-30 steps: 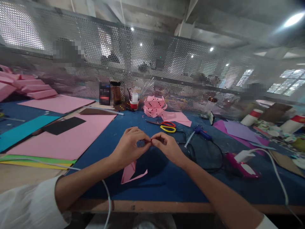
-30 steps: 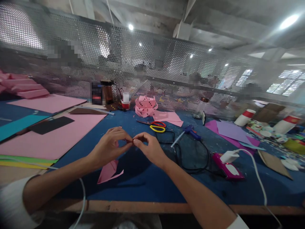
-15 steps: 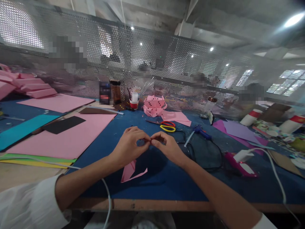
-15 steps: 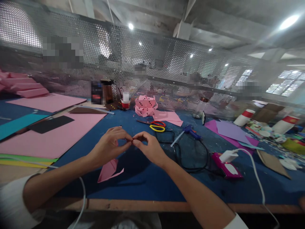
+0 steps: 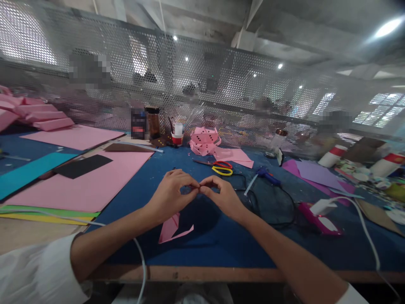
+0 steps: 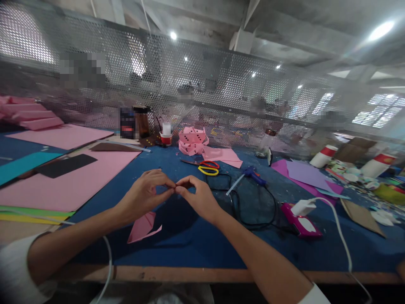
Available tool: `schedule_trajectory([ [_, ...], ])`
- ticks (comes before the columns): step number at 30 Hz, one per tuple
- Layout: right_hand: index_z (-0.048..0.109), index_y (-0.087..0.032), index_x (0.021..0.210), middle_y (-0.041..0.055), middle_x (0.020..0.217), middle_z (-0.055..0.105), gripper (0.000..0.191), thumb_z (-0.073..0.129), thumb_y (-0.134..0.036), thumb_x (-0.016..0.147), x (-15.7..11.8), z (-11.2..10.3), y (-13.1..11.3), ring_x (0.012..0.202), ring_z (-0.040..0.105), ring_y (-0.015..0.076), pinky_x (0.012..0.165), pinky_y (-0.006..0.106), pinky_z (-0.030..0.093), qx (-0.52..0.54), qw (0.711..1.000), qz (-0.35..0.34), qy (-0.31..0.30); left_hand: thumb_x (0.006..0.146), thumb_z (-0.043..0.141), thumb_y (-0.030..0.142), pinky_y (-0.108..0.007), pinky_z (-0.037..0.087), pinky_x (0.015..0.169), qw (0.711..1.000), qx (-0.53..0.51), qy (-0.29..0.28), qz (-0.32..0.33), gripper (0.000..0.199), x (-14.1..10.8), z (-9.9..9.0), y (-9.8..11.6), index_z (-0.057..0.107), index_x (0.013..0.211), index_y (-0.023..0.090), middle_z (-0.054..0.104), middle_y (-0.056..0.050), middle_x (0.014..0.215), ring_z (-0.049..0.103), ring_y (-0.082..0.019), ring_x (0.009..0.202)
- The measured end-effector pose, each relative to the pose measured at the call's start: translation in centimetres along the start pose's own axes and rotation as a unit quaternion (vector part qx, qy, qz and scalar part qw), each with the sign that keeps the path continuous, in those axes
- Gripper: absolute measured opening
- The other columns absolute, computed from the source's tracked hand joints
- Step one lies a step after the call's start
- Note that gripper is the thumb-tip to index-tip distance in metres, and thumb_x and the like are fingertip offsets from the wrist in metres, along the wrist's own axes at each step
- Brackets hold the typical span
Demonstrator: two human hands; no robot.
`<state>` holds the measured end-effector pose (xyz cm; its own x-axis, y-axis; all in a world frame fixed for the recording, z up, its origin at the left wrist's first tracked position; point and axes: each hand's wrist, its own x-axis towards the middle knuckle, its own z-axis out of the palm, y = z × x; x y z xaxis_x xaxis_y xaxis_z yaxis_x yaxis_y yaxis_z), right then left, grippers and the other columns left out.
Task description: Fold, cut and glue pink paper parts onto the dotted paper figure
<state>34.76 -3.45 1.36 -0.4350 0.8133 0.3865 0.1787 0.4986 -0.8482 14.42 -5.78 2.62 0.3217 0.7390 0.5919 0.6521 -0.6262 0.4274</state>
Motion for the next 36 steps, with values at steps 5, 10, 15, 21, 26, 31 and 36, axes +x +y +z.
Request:
schedule_trajectory([
  [5,0.071,-0.021,0.1,0.0008,0.095,0.073,0.012,0.07,-0.031,0.093,-0.05,0.05,0.09,0.091,0.068,0.0172,0.086,0.03,0.052,-0.003,1.0,-0.004,0.004,0.088,0.068,0.021,-0.045,0.038,0.109,1.0,-0.008,-0.004,-0.008,0.011,0.04,0.01,-0.04,0.078,0.084,0.026,0.078,0.002,0.081,0.068,-0.02,0.085],
  [10,0.071,-0.021,0.099,0.0001,0.094,0.073,0.011,0.071,-0.03,0.093,-0.08,0.07,0.19,0.09,0.067,0.0166,0.085,0.029,0.051,-0.008,1.0,-0.007,0.008,0.086,0.068,0.02,-0.044,0.039,0.109,1.0,-0.014,-0.002,-0.014,0.011,0.07,0.11,0.0,0.078,0.084,0.026,0.079,0.002,0.083,0.069,-0.02,0.086],
  [15,0.071,-0.021,0.099,-0.0002,0.094,0.073,0.011,0.07,-0.03,0.094,-0.09,0.01,0.22,0.09,0.068,0.0162,0.085,0.028,0.051,-0.017,1.0,-0.016,0.006,0.086,0.068,0.021,-0.043,0.04,0.109,1.0,-0.013,0.0,-0.013,0.012,0.08,0.09,0.09,0.078,0.083,0.026,0.079,0.003,0.083,0.069,-0.02,0.087],
  [21,0.071,-0.021,0.099,-0.0005,0.092,0.074,0.011,0.068,-0.031,0.096,-0.15,0.02,-0.03,0.089,0.068,0.0164,0.083,0.027,0.051,-0.049,0.998,-0.03,0.009,0.086,0.068,0.023,-0.044,0.038,0.111,1.0,-0.009,-0.001,-0.014,0.011,0.01,0.12,0.03,0.078,0.084,0.027,0.078,0.003,0.082,0.07,-0.02,0.087],
  [26,0.071,-0.022,0.1,0.0007,0.095,0.075,0.011,0.066,-0.031,0.098,-0.26,0.1,-0.11,0.091,0.069,0.0179,0.086,0.03,0.05,-0.079,0.996,-0.045,0.016,0.086,0.067,0.023,-0.045,0.037,0.111,1.0,-0.006,0.004,-0.015,0.011,0.01,0.29,-0.16,0.078,0.084,0.027,0.079,0.003,0.081,0.069,-0.02,0.085],
  [31,0.072,-0.023,0.105,0.0008,0.1,0.076,0.01,0.066,-0.026,0.097,-0.29,-0.03,0.12,0.093,0.07,0.0172,0.088,0.029,0.051,-0.099,0.993,-0.065,0.015,0.089,0.065,0.025,-0.045,0.036,0.112,1.0,-0.006,-0.002,-0.017,0.013,0.02,0.24,-0.3,0.077,0.084,0.027,0.079,0.003,0.084,0.068,-0.02,0.085],
  [36,0.072,-0.023,0.105,0.0012,0.1,0.075,0.011,0.066,-0.023,0.097,-0.35,-0.06,0.21,0.095,0.069,0.0178,0.091,0.032,0.049,-0.131,0.988,-0.081,0.022,0.091,0.065,0.028,-0.045,0.036,0.112,1.0,-0.006,-0.005,-0.018,0.013,0.05,0.12,-0.25,0.077,0.085,0.026,0.08,0.001,0.085,0.068,-0.02,0.086],
])
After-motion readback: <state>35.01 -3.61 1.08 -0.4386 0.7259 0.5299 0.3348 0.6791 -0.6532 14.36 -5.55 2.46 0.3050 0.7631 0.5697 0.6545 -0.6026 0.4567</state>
